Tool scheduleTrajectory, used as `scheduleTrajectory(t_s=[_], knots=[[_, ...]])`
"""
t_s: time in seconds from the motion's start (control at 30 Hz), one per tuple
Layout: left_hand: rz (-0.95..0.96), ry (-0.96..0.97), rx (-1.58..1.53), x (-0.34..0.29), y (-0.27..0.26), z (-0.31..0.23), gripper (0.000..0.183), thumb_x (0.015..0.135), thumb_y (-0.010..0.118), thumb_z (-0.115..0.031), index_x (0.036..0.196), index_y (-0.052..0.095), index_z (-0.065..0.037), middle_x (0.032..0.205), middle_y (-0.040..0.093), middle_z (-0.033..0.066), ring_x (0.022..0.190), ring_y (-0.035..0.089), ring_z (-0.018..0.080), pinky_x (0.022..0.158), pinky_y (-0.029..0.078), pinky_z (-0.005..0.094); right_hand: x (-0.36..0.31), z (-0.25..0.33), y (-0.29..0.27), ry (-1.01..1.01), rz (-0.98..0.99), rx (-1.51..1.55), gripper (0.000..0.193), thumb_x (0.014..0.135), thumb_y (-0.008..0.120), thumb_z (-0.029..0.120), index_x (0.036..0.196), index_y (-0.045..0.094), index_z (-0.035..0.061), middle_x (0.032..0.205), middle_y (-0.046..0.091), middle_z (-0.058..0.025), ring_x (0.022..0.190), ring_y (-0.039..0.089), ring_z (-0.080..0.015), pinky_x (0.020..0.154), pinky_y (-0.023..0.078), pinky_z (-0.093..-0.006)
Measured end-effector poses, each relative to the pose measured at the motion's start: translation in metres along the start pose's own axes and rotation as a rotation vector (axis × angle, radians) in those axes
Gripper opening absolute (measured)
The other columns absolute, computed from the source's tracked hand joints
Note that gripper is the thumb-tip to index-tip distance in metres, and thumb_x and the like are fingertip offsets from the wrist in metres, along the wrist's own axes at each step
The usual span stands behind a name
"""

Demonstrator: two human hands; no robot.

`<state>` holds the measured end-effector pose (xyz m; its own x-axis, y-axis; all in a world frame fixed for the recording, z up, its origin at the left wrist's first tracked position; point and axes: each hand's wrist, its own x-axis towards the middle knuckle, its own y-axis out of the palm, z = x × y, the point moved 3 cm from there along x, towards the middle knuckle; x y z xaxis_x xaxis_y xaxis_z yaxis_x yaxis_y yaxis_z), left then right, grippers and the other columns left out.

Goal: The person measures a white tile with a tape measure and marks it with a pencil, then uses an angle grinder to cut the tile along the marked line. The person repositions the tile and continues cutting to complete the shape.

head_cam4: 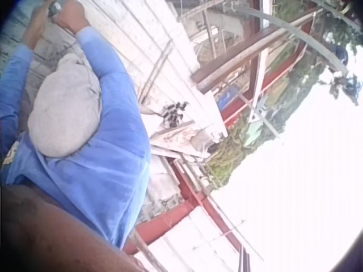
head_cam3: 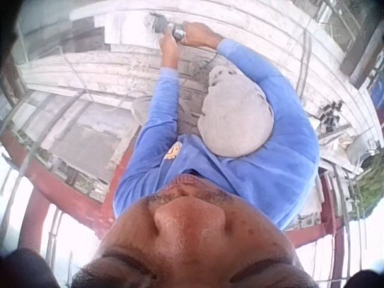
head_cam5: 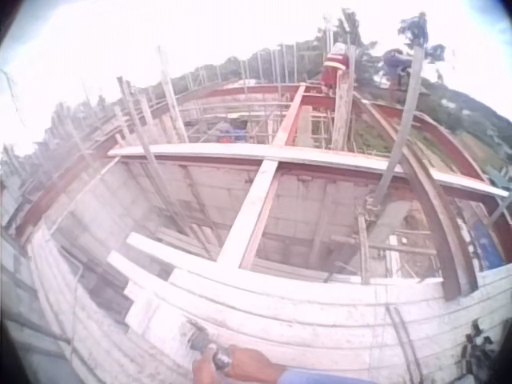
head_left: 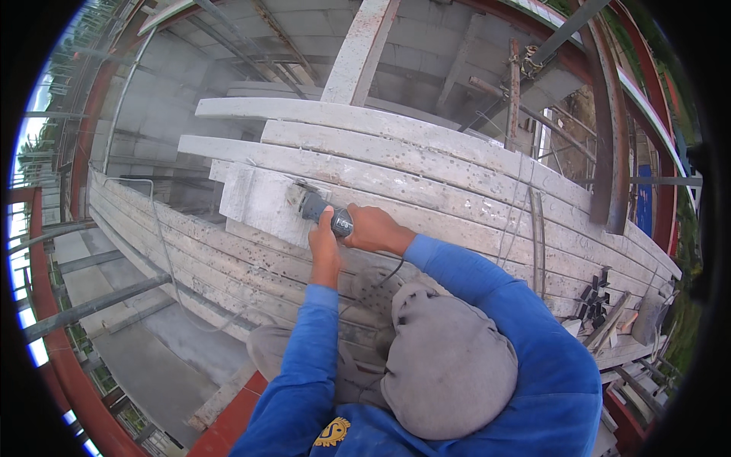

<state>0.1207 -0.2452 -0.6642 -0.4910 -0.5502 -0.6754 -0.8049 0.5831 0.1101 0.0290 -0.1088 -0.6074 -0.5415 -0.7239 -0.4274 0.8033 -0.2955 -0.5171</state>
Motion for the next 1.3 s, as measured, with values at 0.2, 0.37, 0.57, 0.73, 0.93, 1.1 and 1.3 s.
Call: scheduleTrajectory(t_s=[0.2, 0.37, 0.57, 0.73, 0.93, 1.1, 1.3], knots=[[0.261, -0.098, -0.305, -0.02, -0.005, -0.031, 0.056, 0.1, 0.078, -0.03, 0.144, 0.055, -0.005, 0.13, 0.065, 0.0099, 0.118, 0.066, 0.025, 0.104, 0.053, 0.0451, -0.016, 0.009, 0.001, -0.112, -0.122, 0.088, 0.061, 0.08, 0.084, 0.034, 0.119, 0.057, -0.0039, 0.093, 0.074, -0.0305, 0.09, 0.073, -0.0506, 0.081, 0.057, -0.0572], [0.285, 0.01, -0.307, -0.043, 0.007, -0.043, 0.062, 0.1, 0.079, -0.028, 0.151, 0.05, -0.006, 0.135, 0.061, 0.0088, 0.121, 0.063, 0.0235, 0.106, 0.05, 0.0444, -0.026, 0.019, 0.002, -0.097, -0.247, 0.082, 0.055, 0.084, 0.082, 0.033, 0.119, 0.055, 0.0, 0.098, 0.073, -0.0284, 0.092, 0.072, -0.0495, 0.083, 0.058, -0.0568], [-0.011, 0.121, -0.322, -0.042, -0.053, -0.043, 0.04, 0.094, 0.085, -0.019, 0.125, 0.063, -0.008, 0.109, 0.066, 0.0022, 0.095, 0.067, 0.0178, 0.088, 0.057, 0.0366, -0.039, 0.074, 0.039, -0.388, -0.177, -0.009, 0.072, 0.087, 0.082, 0.033, 0.141, 0.049, -0.0002, 0.111, 0.072, -0.0279, 0.1, 0.072, -0.0486, 0.085, 0.058, -0.0568], [-0.095, 0.085, -0.471, -0.065, -0.118, -0.029, 0.031, 0.089, 0.083, -0.016, 0.113, 0.067, -0.005, 0.095, 0.07, 0.0068, 0.084, 0.069, 0.0191, 0.078, 0.059, 0.0375, -0.024, 0.077, 0.101, -0.195, 0.358, 0.144, 0.082, 0.088, 0.081, 0.033, 0.151, 0.04, -0.0011, 0.128, 0.067, -0.0352, 0.113, 0.069, -0.0515, 0.093, 0.057, -0.0551], [-0.453, 0.067, -0.272, -0.09, -0.18, 0.008, 0.039, 0.083, 0.084, -0.012, 0.114, 0.065, 0.002, 0.095, 0.071, 0.0101, 0.086, 0.072, 0.0209, 0.079, 0.059, 0.0375, -0.019, 0.109, 0.165, -0.394, 0.599, -0.123, 0.091, 0.09, 0.082, 0.042, 0.156, 0.038, -0.0019, 0.127, 0.068, -0.0373, 0.118, 0.069, -0.0502, 0.1, 0.055, -0.0523], [-0.628, -0.082, -0.218, -0.088, -0.262, 0.052, 0.053, 0.077, 0.087, -0.016, 0.12, 0.063, 0.004, 0.097, 0.074, 0.0153, 0.087, 0.075, 0.0248, 0.081, 0.06, 0.0401, 0.015, 0.117, 0.15, -0.562, 0.748, -0.243, 0.074, 0.096, 0.079, 0.044, 0.15, 0.057, -0.0019, 0.124, 0.072, -0.0328, 0.117, 0.07, -0.0471, 0.099, 0.056, -0.0511], [-0.903, 0.018, 0.433, -0.101, -0.284, 0.085, 0.073, 0.083, 0.083, -0.027, 0.144, 0.056, 0.003, 0.135, 0.068, 0.0295, 0.123, 0.071, 0.0355, 0.107, 0.055, 0.0488, 0.069, 0.156, 0.068, -0.386, 0.586, -0.115, 0.06, 0.1, 0.076, 0.044, 0.142, 0.069, 0.0022, 0.13, 0.073, -0.0273, 0.121, 0.072, -0.0398, 0.101, 0.056, -0.0487]])
